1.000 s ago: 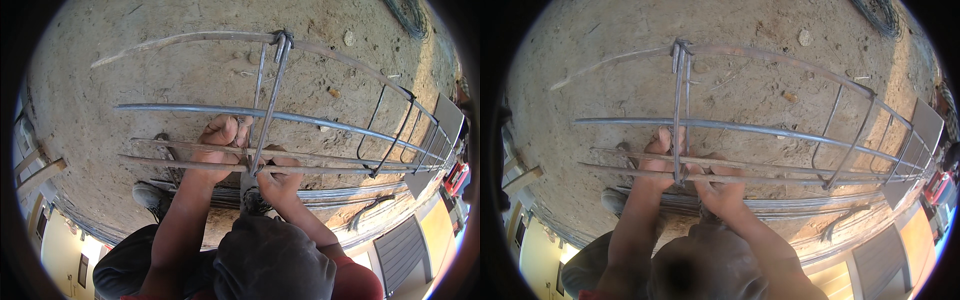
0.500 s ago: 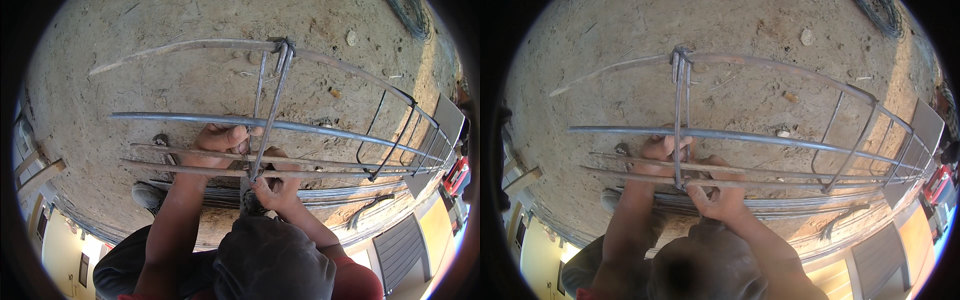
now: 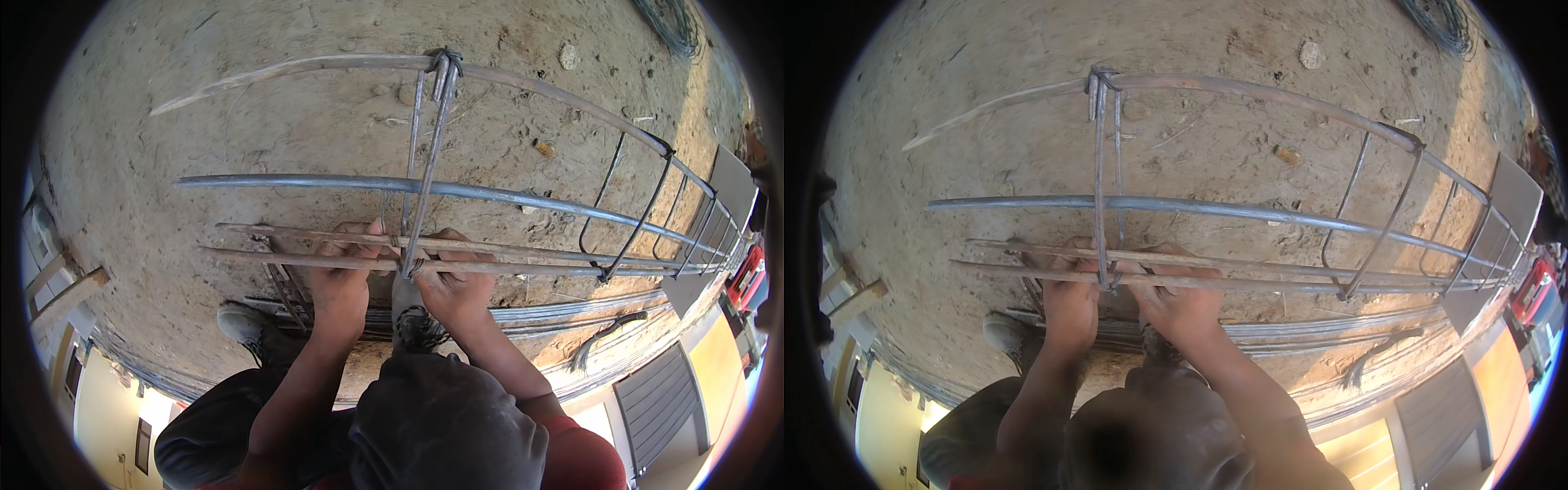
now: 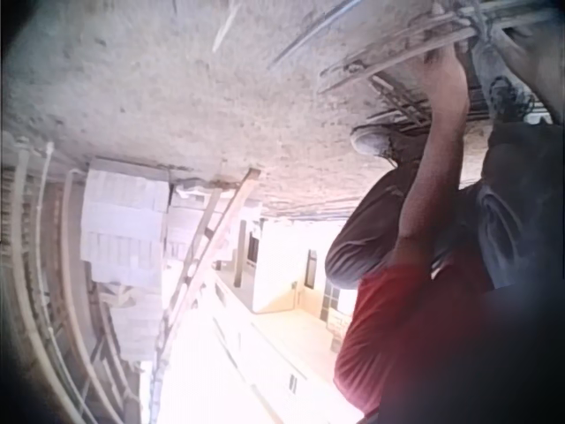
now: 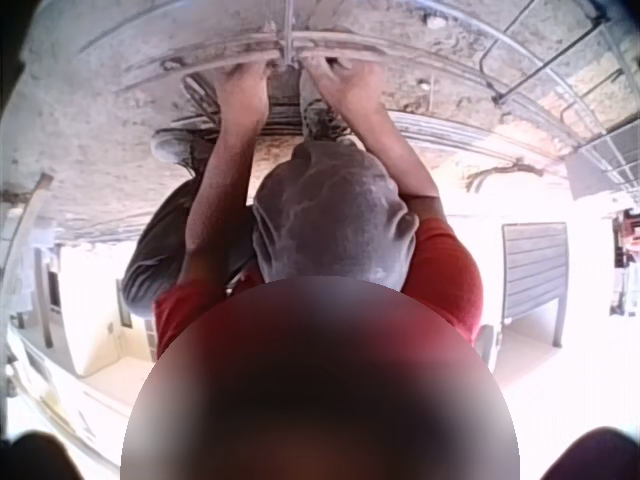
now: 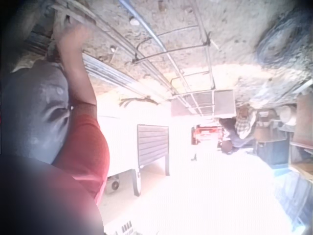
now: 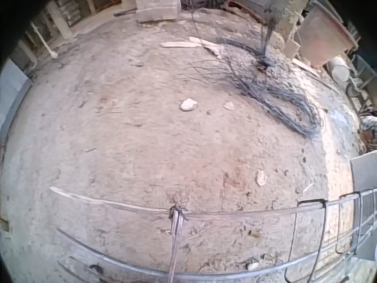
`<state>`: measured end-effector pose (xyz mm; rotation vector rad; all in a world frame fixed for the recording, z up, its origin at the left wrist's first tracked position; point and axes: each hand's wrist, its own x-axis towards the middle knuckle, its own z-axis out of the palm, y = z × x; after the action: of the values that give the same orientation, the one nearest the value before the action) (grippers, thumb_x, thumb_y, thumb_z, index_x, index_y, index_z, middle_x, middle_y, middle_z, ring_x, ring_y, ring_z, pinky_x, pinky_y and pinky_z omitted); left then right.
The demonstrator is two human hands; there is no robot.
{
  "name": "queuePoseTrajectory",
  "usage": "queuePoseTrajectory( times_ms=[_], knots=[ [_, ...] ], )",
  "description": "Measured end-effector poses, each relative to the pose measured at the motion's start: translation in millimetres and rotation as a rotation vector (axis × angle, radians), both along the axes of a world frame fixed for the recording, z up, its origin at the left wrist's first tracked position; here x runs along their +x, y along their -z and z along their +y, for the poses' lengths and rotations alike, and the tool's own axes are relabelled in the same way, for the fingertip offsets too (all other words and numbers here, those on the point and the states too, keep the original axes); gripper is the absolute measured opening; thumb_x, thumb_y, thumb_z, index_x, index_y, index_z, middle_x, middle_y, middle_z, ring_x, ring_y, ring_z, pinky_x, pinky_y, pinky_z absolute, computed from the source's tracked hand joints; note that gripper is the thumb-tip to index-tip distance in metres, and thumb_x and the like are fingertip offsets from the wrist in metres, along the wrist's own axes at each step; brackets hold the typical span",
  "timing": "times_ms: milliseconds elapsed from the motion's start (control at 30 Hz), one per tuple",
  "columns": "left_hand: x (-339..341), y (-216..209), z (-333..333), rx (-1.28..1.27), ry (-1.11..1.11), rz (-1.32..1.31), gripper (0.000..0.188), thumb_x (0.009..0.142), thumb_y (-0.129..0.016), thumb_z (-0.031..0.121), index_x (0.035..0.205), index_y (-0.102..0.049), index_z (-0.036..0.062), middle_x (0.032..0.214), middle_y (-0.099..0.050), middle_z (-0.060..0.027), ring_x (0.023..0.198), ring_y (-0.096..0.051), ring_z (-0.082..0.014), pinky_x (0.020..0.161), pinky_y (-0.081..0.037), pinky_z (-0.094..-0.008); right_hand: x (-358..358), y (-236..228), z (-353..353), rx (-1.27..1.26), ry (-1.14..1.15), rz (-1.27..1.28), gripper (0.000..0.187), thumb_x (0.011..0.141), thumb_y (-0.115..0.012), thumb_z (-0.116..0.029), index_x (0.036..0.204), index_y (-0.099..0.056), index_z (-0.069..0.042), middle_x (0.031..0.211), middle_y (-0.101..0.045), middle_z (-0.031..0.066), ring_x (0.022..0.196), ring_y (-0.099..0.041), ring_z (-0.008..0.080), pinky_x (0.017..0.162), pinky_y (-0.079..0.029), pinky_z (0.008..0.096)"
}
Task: The person ties intersecting steel bars together using thin wire to form a rebar cage. They wrap and twist the wire by hand at multiple joints along the structure, securing each intersection in sequence.
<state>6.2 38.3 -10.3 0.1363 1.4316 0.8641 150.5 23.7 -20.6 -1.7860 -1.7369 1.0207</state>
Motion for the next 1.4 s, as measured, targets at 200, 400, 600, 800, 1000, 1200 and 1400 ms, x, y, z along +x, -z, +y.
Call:
queuePoseTrajectory(
  times_ms=[200,400,600,800,1000,1200,1400],
  knots=[
    [-20.0,-34.1,-15.4,0.674,0.674,0.856,0.009,0.086,-0.066,0.006,0.093,-0.063,0.0013,0.098,-0.064,-0.0100,0.087,-0.059,-0.0190,0.078,-0.047,-0.0300,-7.3,-3.5,4.6,-0.144,0.124,0.150,0.013,0.081,-0.073,-0.020,0.087,-0.073,-0.009,0.076,-0.063,0.0099,0.062,-0.062,0.0293,0.055,-0.049,0.0365],
    [-14.1,-26.7,-14.9,0.415,0.385,0.691,0.019,0.090,-0.064,0.010,0.106,-0.064,-0.0006,0.101,-0.065,-0.0096,0.092,-0.060,-0.0205,0.082,-0.047,-0.0316,-5.8,-1.3,1.6,-0.177,0.139,0.184,0.013,0.081,-0.073,-0.016,0.089,-0.072,-0.006,0.082,-0.066,0.0121,0.068,-0.065,0.0300,0.059,-0.051,0.0368],
    [-17.5,16.7,-19.4,-0.051,-0.054,-0.201,0.023,0.092,-0.067,0.021,0.103,-0.064,0.0009,0.098,-0.066,-0.0075,0.089,-0.061,-0.0161,0.077,-0.048,-0.0318,-2.3,2.4,0.3,-0.205,0.193,0.407,0.018,0.084,-0.072,-0.009,0.100,-0.070,-0.003,0.095,-0.069,0.0114,0.080,-0.067,0.0213,0.068,-0.053,0.0319],
    [-28.6,60.1,-1.0,-0.047,-0.021,-0.663,0.025,0.086,-0.072,0.027,0.097,-0.064,0.0064,0.090,-0.067,-0.0066,0.072,-0.064,-0.0167,0.064,-0.052,-0.0277,0.8,1.6,4.4,-0.139,0.176,0.517,0.029,0.088,-0.070,-0.010,0.115,-0.064,-0.003,0.108,-0.067,0.0127,0.096,-0.065,0.0220,0.079,-0.053,0.0320],
    [-32.7,63.8,21.1,-0.092,0.110,-0.754,0.017,0.084,-0.072,0.016,0.096,-0.065,0.0054,0.084,-0.068,-0.0072,0.064,-0.065,-0.0145,0.054,-0.054,-0.0241,0.2,0.8,8.3,-0.186,0.175,0.545,0.030,0.089,-0.068,-0.009,0.118,-0.062,-0.002,0.110,-0.066,0.0143,0.099,-0.065,0.0235,0.083,-0.052,0.0335],
    [-28.3,59.8,27.0,-0.168,0.162,-0.580,0.015,0.085,-0.066,0.011,0.098,-0.063,0.0043,0.082,-0.067,-0.0061,0.066,-0.065,-0.0130,0.054,-0.052,-0.0230,2.8,1.9,8.6,-0.287,0.232,0.579,0.028,0.088,-0.068,-0.006,0.114,-0.065,0.001,0.111,-0.067,0.0156,0.100,-0.065,0.0236,0.086,-0.050,0.0331],
    [-4.1,52.6,-5.4,-0.244,-0.077,-0.647,0.021,0.092,-0.058,0.022,0.102,-0.061,0.0041,0.088,-0.066,-0.0039,0.076,-0.065,-0.0135,0.068,-0.053,-0.0273,7.1,6.8,6.2,-0.350,0.217,0.514,0.024,0.090,-0.066,-0.008,0.113,-0.068,-0.001,0.103,-0.069,0.0160,0.088,-0.067,0.0221,0.078,-0.053,0.0313]
  ],
)
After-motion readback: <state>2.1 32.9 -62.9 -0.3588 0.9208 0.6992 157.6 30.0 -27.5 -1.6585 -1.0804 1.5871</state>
